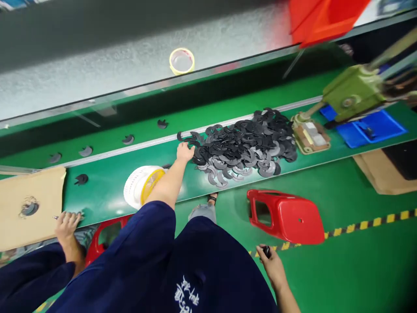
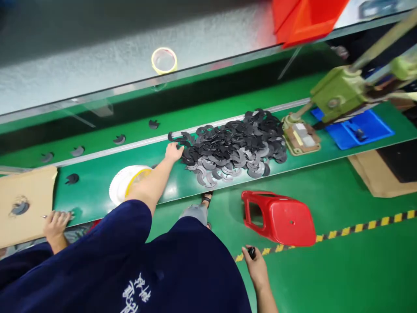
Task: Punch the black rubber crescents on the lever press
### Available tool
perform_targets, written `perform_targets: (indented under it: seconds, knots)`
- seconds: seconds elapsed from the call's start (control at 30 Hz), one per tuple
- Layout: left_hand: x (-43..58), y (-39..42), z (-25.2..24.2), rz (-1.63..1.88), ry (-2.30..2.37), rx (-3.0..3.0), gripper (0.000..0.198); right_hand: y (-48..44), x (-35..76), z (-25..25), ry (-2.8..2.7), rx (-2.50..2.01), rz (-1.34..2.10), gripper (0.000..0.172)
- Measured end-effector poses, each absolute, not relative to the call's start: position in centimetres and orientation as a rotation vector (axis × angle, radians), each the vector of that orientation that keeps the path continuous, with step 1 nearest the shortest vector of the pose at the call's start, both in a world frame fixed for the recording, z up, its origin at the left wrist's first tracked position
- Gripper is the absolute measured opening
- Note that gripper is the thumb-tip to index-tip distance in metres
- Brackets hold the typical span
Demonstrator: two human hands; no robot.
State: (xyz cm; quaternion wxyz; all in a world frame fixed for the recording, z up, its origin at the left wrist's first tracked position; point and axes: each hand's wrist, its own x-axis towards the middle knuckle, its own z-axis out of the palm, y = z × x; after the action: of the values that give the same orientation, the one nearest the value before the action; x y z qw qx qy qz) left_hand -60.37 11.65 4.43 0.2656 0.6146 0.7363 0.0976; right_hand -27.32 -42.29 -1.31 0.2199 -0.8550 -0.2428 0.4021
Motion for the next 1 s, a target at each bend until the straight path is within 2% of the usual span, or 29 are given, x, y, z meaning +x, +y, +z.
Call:
perform_targets:
  seconds: [0.17,0.4,0.57,0.73,0.83,1.0]
  knots:
    - [-60.8,17.4,2.1,0.138,2.112,1.567,0.083,-37.3,-22.7,2.2,-0.622,-2.441,1.153,0.068]
    - [-58.7,13.4,1.7,0.16,1.925,1.756,0.072,-27.1,-18.2,6.0,-0.789,-2.447,1.16,0.072]
    - [-60.3,9.1,3.0,0.257,2.246,1.572,0.071,-18.7,-17.5,9.5,-1.007,-2.377,1.076,0.079]
    - [-62.6,7.6,2.5,0.16,2.527,1.093,0.083,-13.0,-15.7,10.2,-1.116,-2.308,0.992,0.058]
    - [-61.8,7.9,0.8,0.158,2.51,1.092,0.081,-10.6,-12.1,8.9,-1.107,-2.38,0.903,0.045]
    - [-58.6,5.8,0.1,0.356,2.377,1.288,0.071,-7.3,-5.7,6.1,-1.085,-2.506,0.811,0.042]
